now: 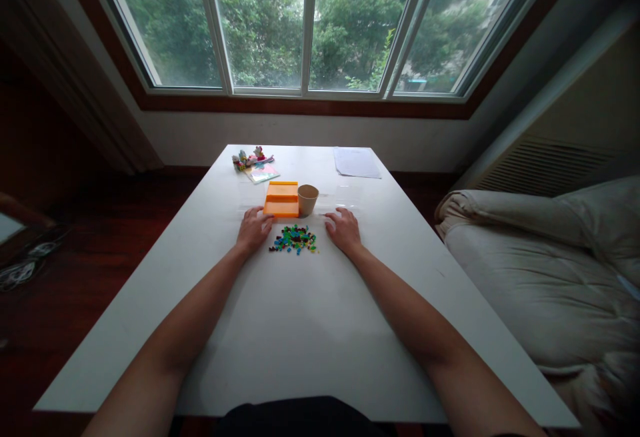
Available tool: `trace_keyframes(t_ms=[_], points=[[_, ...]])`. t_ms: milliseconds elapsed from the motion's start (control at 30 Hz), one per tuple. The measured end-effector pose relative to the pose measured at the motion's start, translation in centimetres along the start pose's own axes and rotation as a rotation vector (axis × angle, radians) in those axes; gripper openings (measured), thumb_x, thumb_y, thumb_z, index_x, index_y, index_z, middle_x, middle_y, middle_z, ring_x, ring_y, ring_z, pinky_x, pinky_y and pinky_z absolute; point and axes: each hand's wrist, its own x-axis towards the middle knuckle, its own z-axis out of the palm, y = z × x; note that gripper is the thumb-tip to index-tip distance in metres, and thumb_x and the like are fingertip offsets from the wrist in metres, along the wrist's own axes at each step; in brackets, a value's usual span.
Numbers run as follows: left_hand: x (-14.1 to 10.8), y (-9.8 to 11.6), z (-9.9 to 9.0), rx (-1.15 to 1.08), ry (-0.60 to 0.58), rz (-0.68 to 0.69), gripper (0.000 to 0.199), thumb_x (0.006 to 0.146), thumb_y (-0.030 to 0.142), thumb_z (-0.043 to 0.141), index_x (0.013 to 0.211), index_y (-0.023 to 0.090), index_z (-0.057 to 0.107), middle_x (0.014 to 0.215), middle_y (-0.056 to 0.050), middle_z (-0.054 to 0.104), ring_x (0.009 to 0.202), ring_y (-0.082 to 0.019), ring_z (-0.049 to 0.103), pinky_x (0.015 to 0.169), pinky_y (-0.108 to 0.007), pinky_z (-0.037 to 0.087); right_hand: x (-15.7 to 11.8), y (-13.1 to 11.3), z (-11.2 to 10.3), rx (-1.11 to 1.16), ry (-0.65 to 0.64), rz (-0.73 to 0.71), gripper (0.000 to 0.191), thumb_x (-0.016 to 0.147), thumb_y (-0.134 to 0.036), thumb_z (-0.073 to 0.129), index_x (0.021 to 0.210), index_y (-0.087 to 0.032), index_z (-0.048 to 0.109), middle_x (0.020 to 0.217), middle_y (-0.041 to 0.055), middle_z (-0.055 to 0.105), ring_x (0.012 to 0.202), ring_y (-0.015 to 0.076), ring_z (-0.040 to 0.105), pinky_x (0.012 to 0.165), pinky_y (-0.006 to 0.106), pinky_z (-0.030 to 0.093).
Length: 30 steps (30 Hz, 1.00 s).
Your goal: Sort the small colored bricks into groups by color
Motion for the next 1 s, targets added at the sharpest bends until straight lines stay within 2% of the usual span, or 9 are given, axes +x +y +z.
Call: trace_keyframes(t_ms=[400,567,767,1000], points=[[-0.08,0.29,-0.26,-0.026,0.007,-0.017,0.029,0.089,0.03,0.059,0.115,0.025,0.07,0.137,-0.008,0.052,0.131,-0.029,0.044,0.116,-0.047,0.037,0.01,0.2,0.31,0.008,0.066,-0.003,0.03,0.09,-0.03,0.059,0.117,-0.025,0.07,0.138,0.0112,0.052,0.129,0.0304,0.043,0.111,0.048,0.029],[-0.02,0.4,-0.42,-0.001,0.068,-0.115,0.03,0.089,0.026,0.056,0.116,0.022,0.067,0.132,-0.01,0.055,0.125,-0.029,0.049,0.112,-0.047,0.039,-0.06,0.18,0.22,0.008,0.058,-0.013,0.031,0.091,-0.031,0.059,0.119,-0.024,0.069,0.139,0.012,0.052,0.129,0.0303,0.043,0.112,0.048,0.029],[0.04,0.13,-0.82,0.079,0.11,-0.28,0.036,0.089,0.032,0.056,0.122,0.023,0.064,0.12,-0.012,0.058,0.113,-0.031,0.054,0.099,-0.046,0.047,-0.16,0.26,0.22,0.006,0.057,-0.001,0.03,0.091,-0.031,0.059,0.119,-0.023,0.068,0.138,0.0119,0.052,0.129,0.0305,0.043,0.111,0.048,0.029],[0.1,-0.28,-0.52,0.056,0.071,-0.287,0.041,0.089,0.033,0.054,0.129,0.022,0.059,0.128,-0.013,0.056,0.117,-0.03,0.054,0.102,-0.045,0.046,-0.16,0.42,0.37,0.012,0.056,0.003,0.031,0.091,-0.032,0.059,0.119,-0.023,0.068,0.136,0.0119,0.054,0.128,0.0301,0.044,0.112,0.047,0.029]])
